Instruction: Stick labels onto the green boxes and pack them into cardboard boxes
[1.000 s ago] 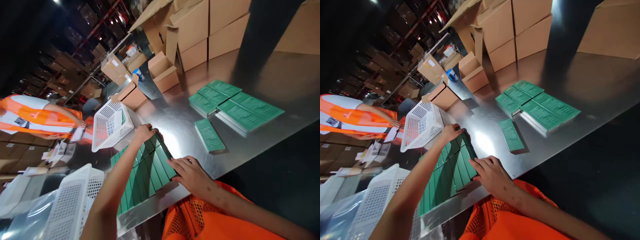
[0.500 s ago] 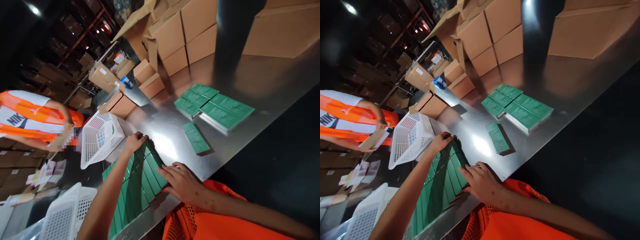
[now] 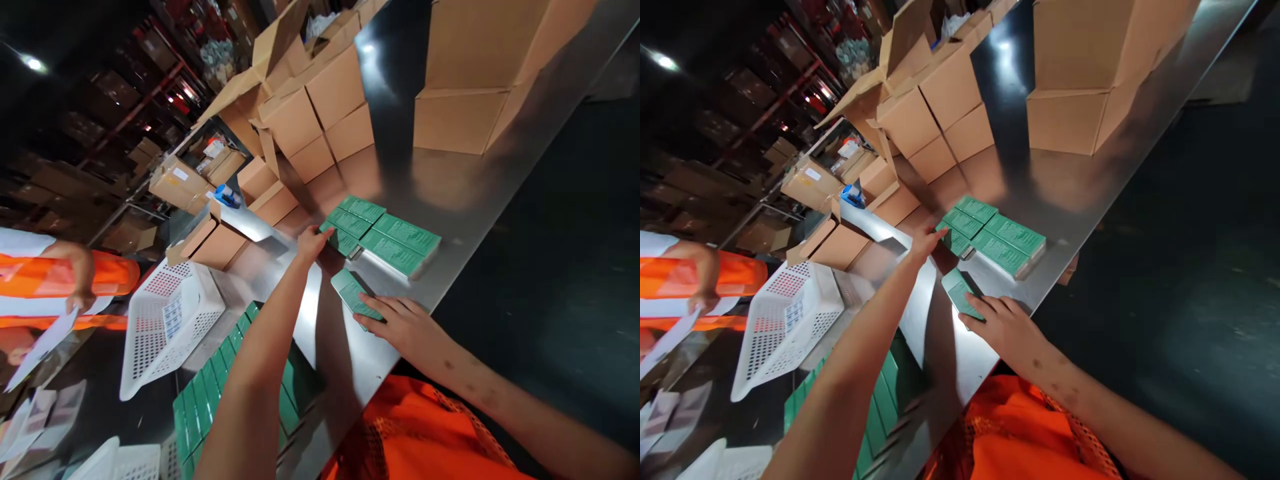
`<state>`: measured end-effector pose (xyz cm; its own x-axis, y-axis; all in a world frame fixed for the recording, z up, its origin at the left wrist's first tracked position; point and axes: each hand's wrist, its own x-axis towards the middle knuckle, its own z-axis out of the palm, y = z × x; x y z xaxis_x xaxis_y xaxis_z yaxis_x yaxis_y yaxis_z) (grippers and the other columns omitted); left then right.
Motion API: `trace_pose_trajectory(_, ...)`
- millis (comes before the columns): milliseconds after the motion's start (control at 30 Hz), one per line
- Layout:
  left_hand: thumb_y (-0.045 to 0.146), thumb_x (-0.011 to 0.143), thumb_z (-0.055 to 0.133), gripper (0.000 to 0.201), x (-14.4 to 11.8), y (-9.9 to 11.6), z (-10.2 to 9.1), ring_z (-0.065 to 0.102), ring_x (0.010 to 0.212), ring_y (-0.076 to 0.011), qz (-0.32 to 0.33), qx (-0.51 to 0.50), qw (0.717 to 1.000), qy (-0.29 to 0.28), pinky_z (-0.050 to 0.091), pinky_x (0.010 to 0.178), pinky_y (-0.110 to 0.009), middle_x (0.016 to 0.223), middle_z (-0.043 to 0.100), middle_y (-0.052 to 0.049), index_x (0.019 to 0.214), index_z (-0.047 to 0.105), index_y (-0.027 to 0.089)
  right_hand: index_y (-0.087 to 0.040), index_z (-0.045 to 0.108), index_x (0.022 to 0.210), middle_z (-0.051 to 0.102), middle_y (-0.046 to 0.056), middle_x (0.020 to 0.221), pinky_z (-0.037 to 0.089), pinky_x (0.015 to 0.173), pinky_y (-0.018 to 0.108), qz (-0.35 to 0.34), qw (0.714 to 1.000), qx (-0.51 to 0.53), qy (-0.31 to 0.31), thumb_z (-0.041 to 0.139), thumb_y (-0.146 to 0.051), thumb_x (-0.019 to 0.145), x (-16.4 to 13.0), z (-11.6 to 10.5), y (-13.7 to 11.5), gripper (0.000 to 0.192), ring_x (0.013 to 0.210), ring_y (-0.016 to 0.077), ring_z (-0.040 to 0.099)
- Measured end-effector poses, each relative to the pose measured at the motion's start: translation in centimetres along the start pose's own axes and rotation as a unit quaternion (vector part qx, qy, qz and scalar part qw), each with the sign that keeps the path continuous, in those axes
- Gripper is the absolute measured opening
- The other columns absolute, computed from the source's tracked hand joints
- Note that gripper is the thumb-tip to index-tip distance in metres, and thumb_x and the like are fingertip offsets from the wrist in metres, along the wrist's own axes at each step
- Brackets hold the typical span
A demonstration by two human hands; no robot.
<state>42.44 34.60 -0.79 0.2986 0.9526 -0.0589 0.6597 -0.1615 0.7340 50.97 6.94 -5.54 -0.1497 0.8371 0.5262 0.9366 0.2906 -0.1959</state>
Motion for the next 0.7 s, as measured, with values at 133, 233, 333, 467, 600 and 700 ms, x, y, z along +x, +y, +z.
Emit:
trace_pose_trajectory(133, 0.037, 0.082, 0.074, 0.033, -1.0, 0.4, -0.2, 0.069, 0.092, -0.0213, 0.012, 0.015, 0.999, 0.029, 0.055, 0.077, -0.031, 0.099, 0.071, -0.008, 0.105, 0.062, 0.017, -0.024, 0.069, 0.117, 0.063, 0.007, 0.136, 0.058, 0.087, 0.040, 0.030, 0.998, 0.055, 0.021, 0.048, -0.006, 0.094, -1.1, -0.3, -0.6, 0.036, 0.115, 0.0264, 0.063)
trace_pose_trajectory(233, 0.038, 0.089, 0.063, 0.024, -2.7, -0.9, -4.8, 0.067, 0.075, -0.0158, 0.005, 0.049, 0.998, 0.027, 0.055, 0.065, -0.026, 0.088, 0.070, -0.003, 0.102, 0.064, 0.018, -0.019, 0.064, 0.125, 0.061, 0.011, 0.137, 0.058, 0.096, 0.037, 0.049, 0.981, 0.187, 0.024, 0.045, -0.010, 0.097, -1.3, -0.7, -1.5, 0.034, 0.121, 0.0235, 0.062)
trace_pose_trajectory(333, 0.038, 0.082, 0.067, 0.021, -4.5, -3.4, -11.0, 0.064, 0.065, -0.0171, -0.030, 0.134, 0.990, 0.028, 0.051, 0.061, -0.027, 0.069, 0.065, -0.001, 0.088, 0.069, 0.018, -0.019, 0.062, 0.126, 0.063, 0.011, 0.134, 0.060, 0.094, 0.031, 0.084, 0.940, 0.330, 0.009, 0.047, -0.019, 0.100, -0.7, -0.7, -3.1, 0.029, 0.118, 0.0199, 0.065)
trace_pose_trajectory(467, 0.036, 0.070, 0.078, 0.019, -7.7, -6.9, -16.4, 0.066, 0.073, -0.0240, -0.071, 0.261, 0.963, -0.004, 0.048, 0.068, -0.030, 0.058, 0.064, -0.003, 0.063, 0.071, 0.020, -0.021, 0.062, 0.125, 0.065, 0.010, 0.132, 0.058, 0.098, 0.038, 0.091, 0.909, 0.404, -0.045, 0.054, -0.017, 0.097, 0.2, 0.5, -6.5, 0.029, 0.119, 0.0228, 0.065)
trace_pose_trajectory(600, 0.047, 0.084, 0.065, 0.033, -10.3, -8.9, -16.5, 0.069, 0.078, -0.0242, -0.087, 0.316, 0.943, -0.060, 0.047, 0.070, -0.029, 0.068, 0.072, -0.007, 0.069, 0.076, 0.021, -0.019, 0.066, 0.113, 0.069, 0.012, 0.125, 0.058, 0.096, 0.046, 0.054, 0.931, 0.349, -0.098, 0.072, -0.009, 0.081, 1.1, 1.5, -9.3, 0.034, 0.122, 0.0309, 0.062)
trace_pose_trajectory(700, 0.049, 0.092, 0.053, 0.039, -10.9, -8.9, -15.7, 0.071, 0.087, -0.0268, -0.079, 0.345, 0.933, -0.071, 0.047, 0.074, -0.031, 0.080, 0.076, -0.010, 0.083, 0.079, 0.020, -0.019, 0.066, 0.110, 0.070, 0.012, 0.123, 0.057, 0.097, 0.044, 0.063, 0.936, 0.325, -0.118, 0.077, -0.008, 0.077, 1.5, 1.6, -10.3, 0.037, 0.120, 0.0300, 0.063)
